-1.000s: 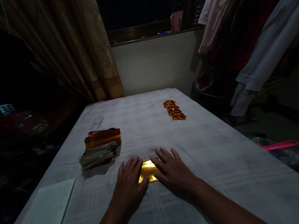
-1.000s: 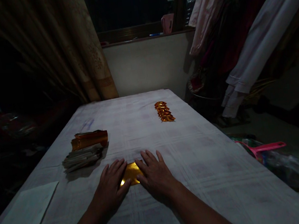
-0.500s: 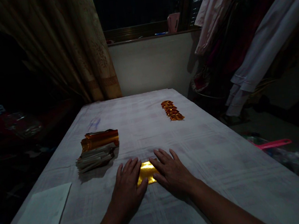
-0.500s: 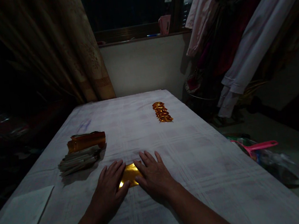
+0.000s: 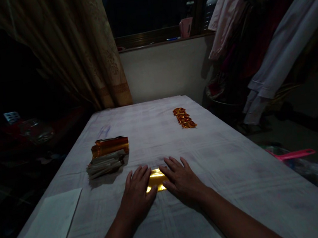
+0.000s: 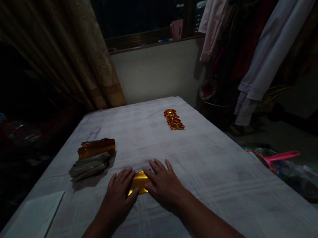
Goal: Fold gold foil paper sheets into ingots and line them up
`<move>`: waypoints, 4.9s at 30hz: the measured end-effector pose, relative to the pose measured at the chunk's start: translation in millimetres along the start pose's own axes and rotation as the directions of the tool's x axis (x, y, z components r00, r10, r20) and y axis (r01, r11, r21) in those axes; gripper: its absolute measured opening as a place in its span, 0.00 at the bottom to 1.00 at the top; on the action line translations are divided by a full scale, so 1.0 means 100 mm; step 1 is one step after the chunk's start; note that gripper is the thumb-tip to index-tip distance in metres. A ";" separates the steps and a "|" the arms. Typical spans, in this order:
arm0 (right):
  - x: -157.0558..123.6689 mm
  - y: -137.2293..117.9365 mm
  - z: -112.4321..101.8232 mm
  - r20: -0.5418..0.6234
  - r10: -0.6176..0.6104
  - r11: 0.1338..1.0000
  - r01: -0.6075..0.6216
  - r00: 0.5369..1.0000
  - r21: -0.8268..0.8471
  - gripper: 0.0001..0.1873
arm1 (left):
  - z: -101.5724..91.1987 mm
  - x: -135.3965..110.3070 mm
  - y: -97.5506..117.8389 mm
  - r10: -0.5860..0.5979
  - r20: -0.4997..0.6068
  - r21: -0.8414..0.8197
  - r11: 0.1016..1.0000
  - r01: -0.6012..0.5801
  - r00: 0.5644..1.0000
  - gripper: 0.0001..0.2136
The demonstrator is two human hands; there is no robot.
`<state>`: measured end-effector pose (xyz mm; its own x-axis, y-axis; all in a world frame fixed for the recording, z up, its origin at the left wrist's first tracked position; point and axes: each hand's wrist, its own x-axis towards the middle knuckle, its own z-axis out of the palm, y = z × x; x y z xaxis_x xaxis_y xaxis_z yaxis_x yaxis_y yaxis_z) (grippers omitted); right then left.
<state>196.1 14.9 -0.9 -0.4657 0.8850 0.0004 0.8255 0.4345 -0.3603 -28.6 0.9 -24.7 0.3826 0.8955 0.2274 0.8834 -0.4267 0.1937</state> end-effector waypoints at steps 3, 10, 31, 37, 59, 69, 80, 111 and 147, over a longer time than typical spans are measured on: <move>0.00 -0.01 -0.01 -0.006 0.001 1.000 -0.001 1.000 0.003 0.29 | -0.02 0.00 0.01 -0.009 0.009 -0.006 1.000 0.009 1.000 0.25; 0.01 0.01 0.02 -0.011 -0.001 1.000 0.001 1.000 -0.001 0.29 | -0.04 0.01 0.01 -0.006 0.009 0.013 1.000 0.006 1.000 0.24; 0.00 0.02 0.03 -0.023 -0.008 1.000 0.008 1.000 -0.002 0.30 | -0.03 0.01 0.01 -0.007 0.009 -0.006 1.000 0.007 1.000 0.24; -0.01 0.01 0.02 -0.020 -0.002 1.000 0.002 1.000 -0.002 0.29 | -0.01 0.00 0.02 -0.008 -0.008 0.003 1.000 0.008 1.000 0.24; 0.03 0.04 0.01 0.009 0.005 1.000 -0.005 1.000 0.001 0.30 | 0.14 -0.03 -0.06 0.006 -0.020 0.053 0.999 -0.005 1.000 0.25; 0.02 0.12 0.14 -0.159 -0.094 0.995 0.087 0.983 -0.055 0.30 | 0.14 -0.04 -0.04 0.019 -0.041 0.092 0.996 -0.015 0.999 0.26; -0.11 0.18 0.23 -0.145 -0.198 0.978 0.187 0.969 -0.087 0.26 | 0.12 -0.08 0.00 0.069 -0.113 0.168 0.984 -0.050 0.991 0.29; -0.14 0.13 0.26 -0.195 -0.021 0.998 0.032 0.981 0.054 0.29 | 0.13 0.09 -0.08 0.055 -0.177 -0.017 0.998 -0.059 0.983 0.25; 0.02 -0.18 0.25 -0.087 -0.104 0.985 0.091 0.991 -0.146 0.37 | 0.05 0.09 0.05 -0.018 0.084 -0.074 0.997 0.024 0.996 0.27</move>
<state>172.4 5.1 -17.7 -0.5198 0.8460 0.1188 0.8173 0.5329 -0.2189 -19.7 7.3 -26.9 0.3885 0.9104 0.1427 0.8700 -0.4134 0.2689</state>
